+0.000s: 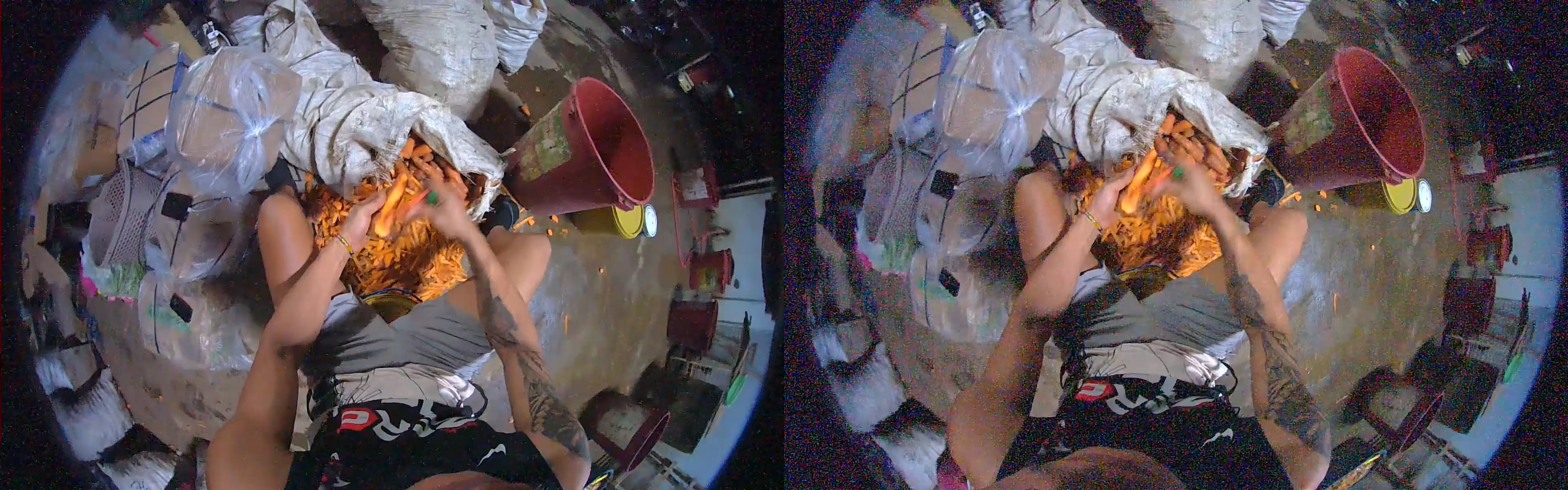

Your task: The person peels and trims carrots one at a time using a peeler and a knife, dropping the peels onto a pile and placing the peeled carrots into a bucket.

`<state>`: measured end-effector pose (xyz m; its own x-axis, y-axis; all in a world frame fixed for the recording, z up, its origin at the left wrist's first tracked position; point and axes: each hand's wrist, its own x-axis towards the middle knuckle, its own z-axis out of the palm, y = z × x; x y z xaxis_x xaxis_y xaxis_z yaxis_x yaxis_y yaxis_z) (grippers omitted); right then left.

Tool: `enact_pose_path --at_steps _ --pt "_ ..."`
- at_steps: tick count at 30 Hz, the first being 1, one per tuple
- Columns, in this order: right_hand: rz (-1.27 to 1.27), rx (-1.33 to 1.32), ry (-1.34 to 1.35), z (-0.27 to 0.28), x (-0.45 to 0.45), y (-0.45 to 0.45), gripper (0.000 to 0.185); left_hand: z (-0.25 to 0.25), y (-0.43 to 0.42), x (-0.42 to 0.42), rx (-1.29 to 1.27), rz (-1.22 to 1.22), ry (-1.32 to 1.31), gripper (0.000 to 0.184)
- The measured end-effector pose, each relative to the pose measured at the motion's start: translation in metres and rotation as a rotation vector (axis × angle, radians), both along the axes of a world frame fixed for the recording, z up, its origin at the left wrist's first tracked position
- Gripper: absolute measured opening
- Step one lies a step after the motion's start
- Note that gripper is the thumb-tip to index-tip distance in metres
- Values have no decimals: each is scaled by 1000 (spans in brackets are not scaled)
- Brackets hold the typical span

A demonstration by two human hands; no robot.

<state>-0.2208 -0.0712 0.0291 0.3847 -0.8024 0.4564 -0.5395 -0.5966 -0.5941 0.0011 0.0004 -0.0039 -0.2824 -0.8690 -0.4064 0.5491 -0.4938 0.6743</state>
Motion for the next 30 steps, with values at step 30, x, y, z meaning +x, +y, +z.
enact_pose_path --at_steps 30 --pt "-142 111 263 2 -14 2 43 -6 12 -6 -9 -28 -67 45"
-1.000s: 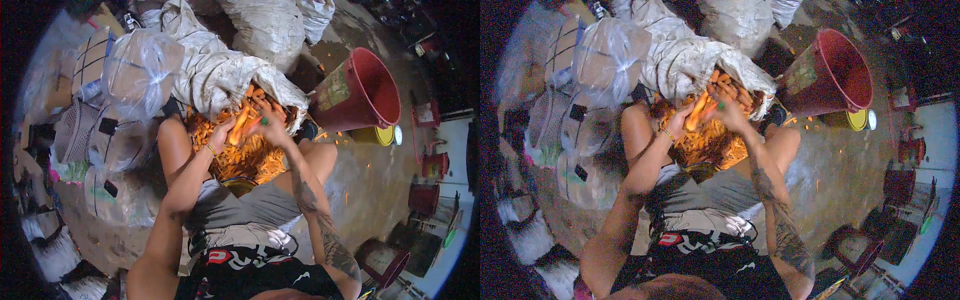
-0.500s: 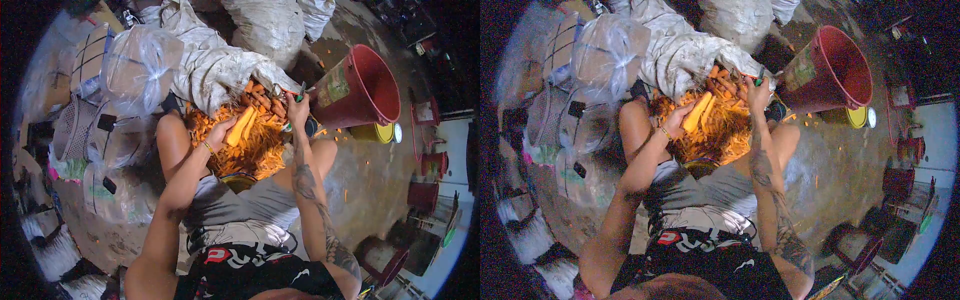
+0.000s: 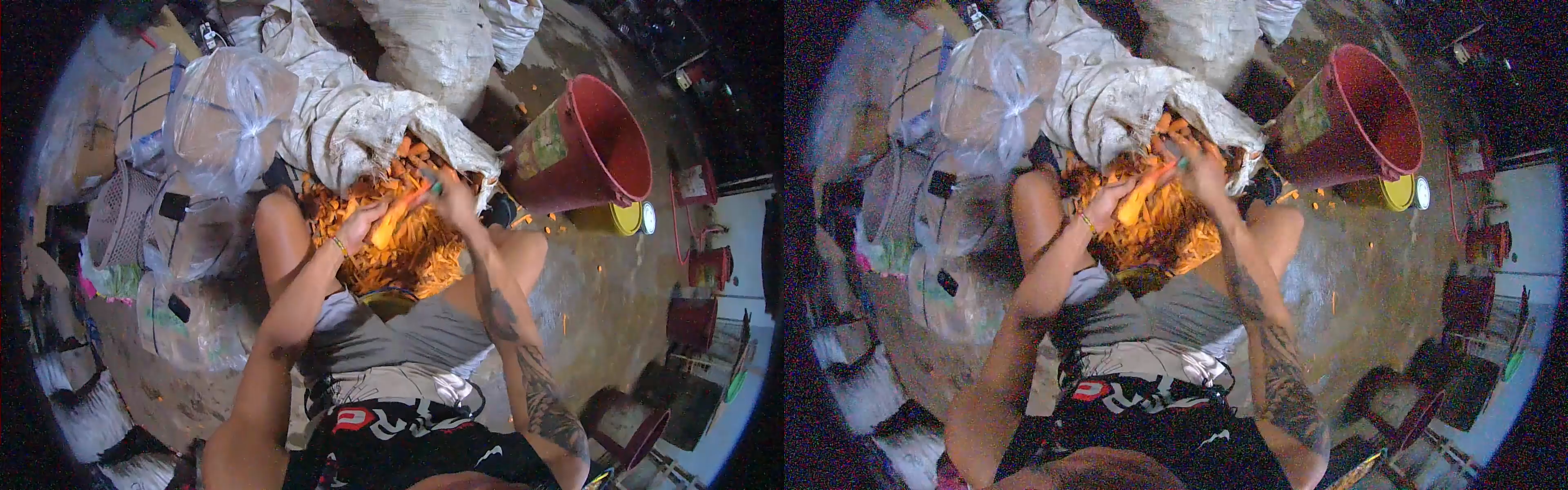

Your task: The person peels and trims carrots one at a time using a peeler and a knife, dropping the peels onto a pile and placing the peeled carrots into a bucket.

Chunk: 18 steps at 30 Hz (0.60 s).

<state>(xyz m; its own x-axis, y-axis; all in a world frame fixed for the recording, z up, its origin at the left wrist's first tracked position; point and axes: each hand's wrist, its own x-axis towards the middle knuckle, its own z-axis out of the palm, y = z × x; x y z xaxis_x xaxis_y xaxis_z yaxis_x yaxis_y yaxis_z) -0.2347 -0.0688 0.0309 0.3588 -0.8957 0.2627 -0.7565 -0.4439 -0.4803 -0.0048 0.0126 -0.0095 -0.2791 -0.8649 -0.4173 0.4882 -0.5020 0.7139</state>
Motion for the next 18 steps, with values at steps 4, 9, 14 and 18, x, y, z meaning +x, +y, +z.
enact_pose_path --at_steps 4,9,14,18 --pt "-396 249 -443 -28 -26 -46 43 14 2 8 140 6 73 36" --pt "233 205 -273 -9 7 7 55 7 -7 8 108 -9 144 37" --pt "-204 458 -674 -20 -10 -30 37 7 -1 16 79 -3 206 34" --pt "212 200 -372 -18 11 1 46 -12 -10 10 49 -31 184 41"
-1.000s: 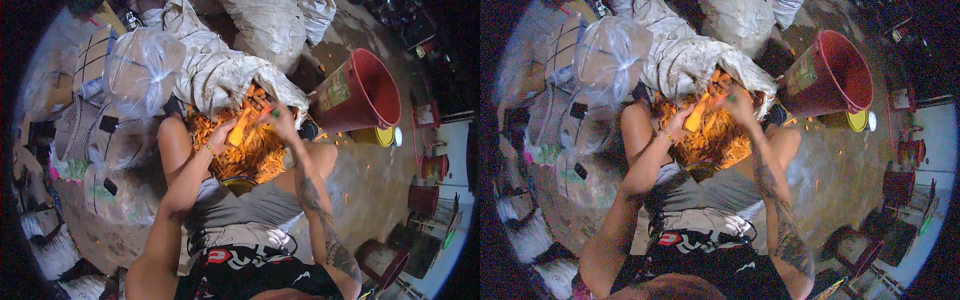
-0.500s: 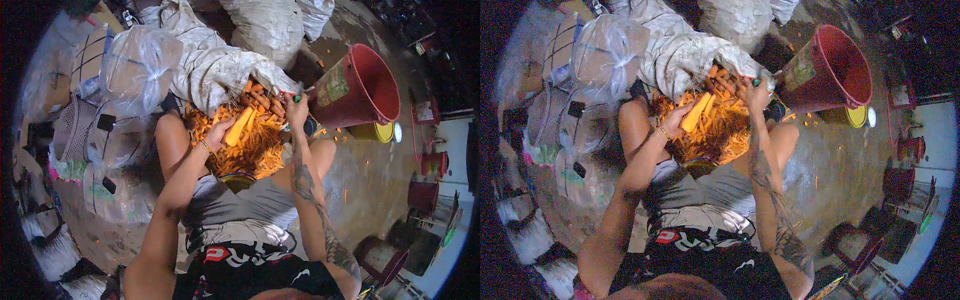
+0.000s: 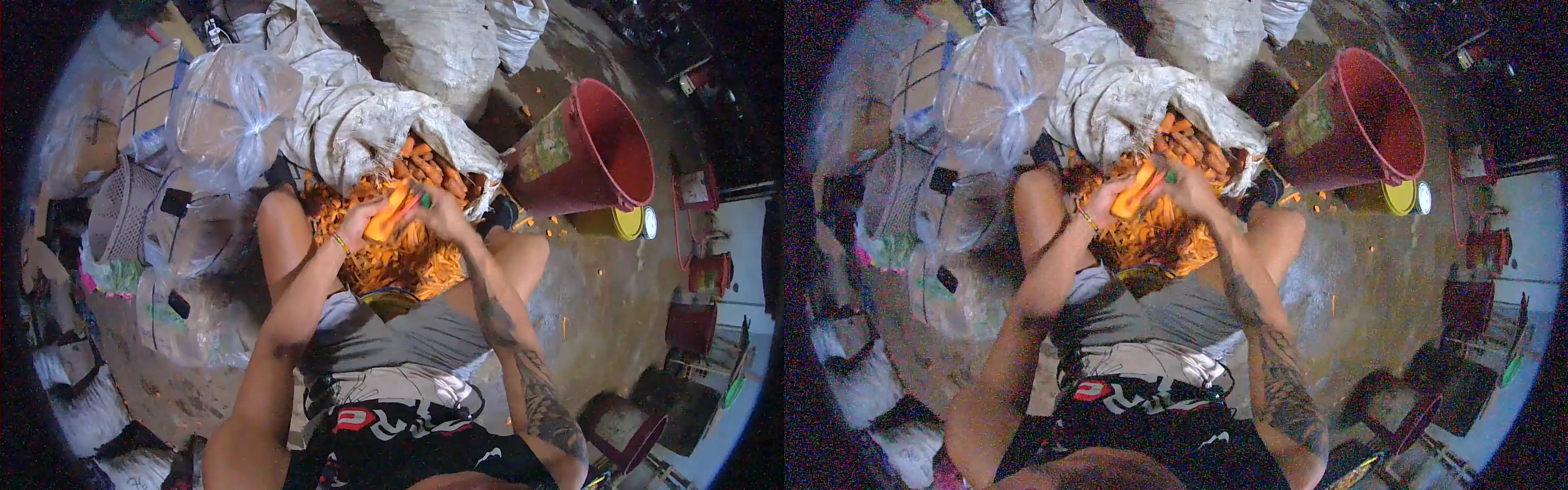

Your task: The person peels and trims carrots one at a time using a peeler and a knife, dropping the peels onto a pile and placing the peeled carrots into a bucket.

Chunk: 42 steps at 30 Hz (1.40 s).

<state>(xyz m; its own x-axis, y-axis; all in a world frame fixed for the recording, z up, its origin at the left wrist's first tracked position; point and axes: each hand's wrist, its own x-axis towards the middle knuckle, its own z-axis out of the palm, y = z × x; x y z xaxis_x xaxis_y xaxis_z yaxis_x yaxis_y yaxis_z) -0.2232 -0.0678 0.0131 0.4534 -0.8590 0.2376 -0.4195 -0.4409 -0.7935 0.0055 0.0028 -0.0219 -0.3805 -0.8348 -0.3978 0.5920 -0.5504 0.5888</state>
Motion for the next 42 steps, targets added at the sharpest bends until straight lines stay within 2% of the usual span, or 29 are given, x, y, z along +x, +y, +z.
enact_pose_path --at_steps 2,3,6,7,8,10,11,12,14,15,18,20,21,23,24,26,28,29,30,32,34,35,38,39,40,41,42 --pt "-324 370 -76 -7 -30 -30 55 14 7 2 83 -30 -12 36" --pt "-501 529 -147 22 -35 -29 60 23 10 3 29 -4 -30 37" --pt "-97 53 128 8 -12 -11 60 1 4 8 -34 -35 133 44" --pt "118 104 148 33 2 12 63 1 1 -2 49 78 62 46" --pt "190 45 252 38 7 21 63 6 -1 -2 31 33 -22 47" --pt "-63 167 -50 -24 -19 -14 47 17 4 -1 18 -53 -185 49" --pt "-380 200 83 -23 -34 -32 33 7 5 0 20 -46 -151 48" --pt "-650 226 -66 -6 -35 -35 30 6 7 -3 16 -39 -101 47" --pt "-239 258 -198 -42 -33 -42 32 15 7 0 -6 -35 -20 46" --pt "-81 -71 7 -14 -15 -20 31 19 3 1 -24 -36 -55 46" --pt "17 18 119 30 4 14 31 25 6 -5 -39 -56 -153 47" --pt "-316 276 -88 -39 -32 -35 32 17 7 -5 -27 -55 -150 46" --pt "-587 334 15 30 -27 -21 31 16 8 -3 -19 -53 -138 46" --pt "-282 42 99 6 -18 -9 36 11 7 3 2 -47 -56 46" --pt "-196 -30 170 12 -11 0 39 4 6 2 12 -33 25 46" --pt "-28 -188 288 31 4 18 45 19 2 -6 -22 3 -95 45" --pt "-161 -257 274 9 -9 -3 34 16 7 -7 -44 -53 -187 42" --pt "-342 123 229 -10 -29 -32 29 29 11 -6 -44 -56 -246 42" --pt "-576 122 158 24 -28 -28 27 1 7 -2 -68 -83 -211 45" --pt "-400 307 -162 17 -25 -24 29 1 8 7 24 -178 -97 36" --pt "-70 -492 209 13 2 12 28 -5 5 -2 29 -12 46 30" --pt "176 -199 200 31 11 33 28 16 6 -3 62 -47 -33 32" --pt "-30 -70 15 -15 -16 -14 22 -5 5 -2 -14 -89 -48 34" --pt "-330 120 43 -9 -22 -27 17 5 5 -2 71 -82 -75 35" --pt "-525 409 -209 19 -16 -20 14 6 10 -1 84 -83 -23 34" --pt "-350 326 -157 -7 -17 -17 18 11 12 1 88 -86 25 34" --pt "-233 156 5 1 -6 -3 26 17 9 3 79 -84 73 33"
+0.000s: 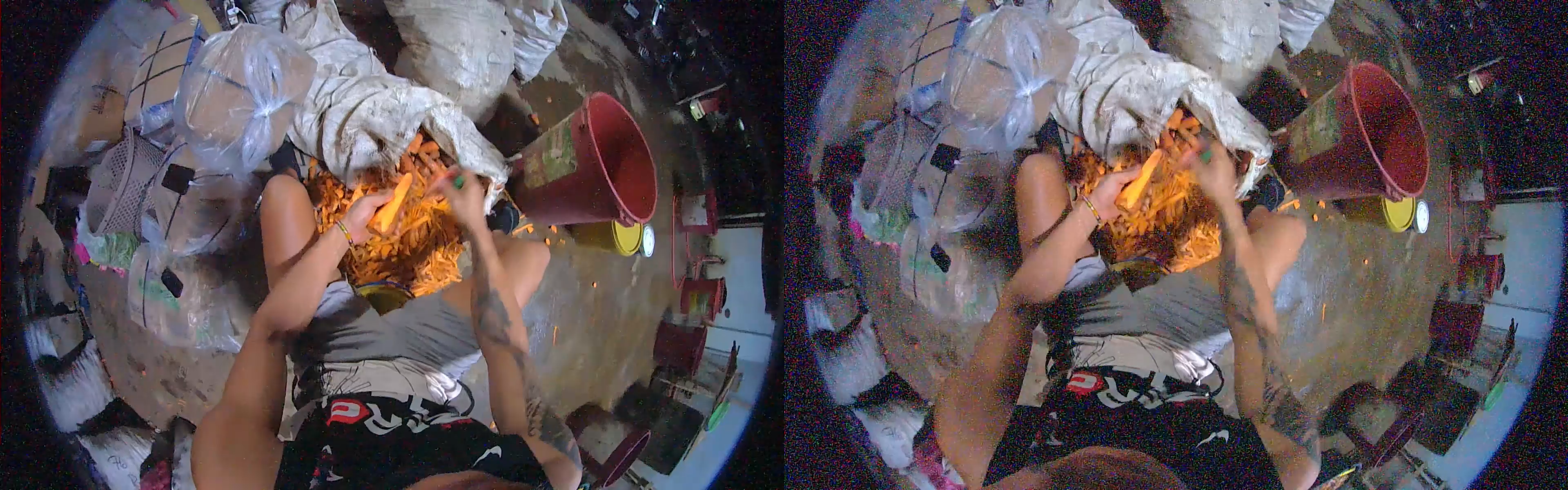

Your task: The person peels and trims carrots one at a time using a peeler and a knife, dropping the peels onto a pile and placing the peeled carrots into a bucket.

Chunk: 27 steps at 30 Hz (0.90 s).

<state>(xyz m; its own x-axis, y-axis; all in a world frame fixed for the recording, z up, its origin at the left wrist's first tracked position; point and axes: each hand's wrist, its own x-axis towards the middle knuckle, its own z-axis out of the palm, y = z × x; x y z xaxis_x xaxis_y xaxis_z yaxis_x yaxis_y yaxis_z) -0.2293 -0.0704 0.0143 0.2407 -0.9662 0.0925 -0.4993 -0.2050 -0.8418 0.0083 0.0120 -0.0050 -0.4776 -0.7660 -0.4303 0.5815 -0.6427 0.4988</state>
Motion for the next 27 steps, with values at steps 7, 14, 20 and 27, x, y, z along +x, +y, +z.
enact_pose_path --at_steps 7,14,20,27 --pt "-323 126 124 15 -16 -21 43 -16 -4 -2 18 -23 -125 38" --pt "191 -119 205 12 8 13 39 24 -3 -18 34 178 -90 36" --pt "82 -286 153 19 13 13 39 23 -8 -13 1 182 -108 35" --pt "-204 28 -52 -14 -18 -26 33 -8 -2 -7 -18 101 -232 36"
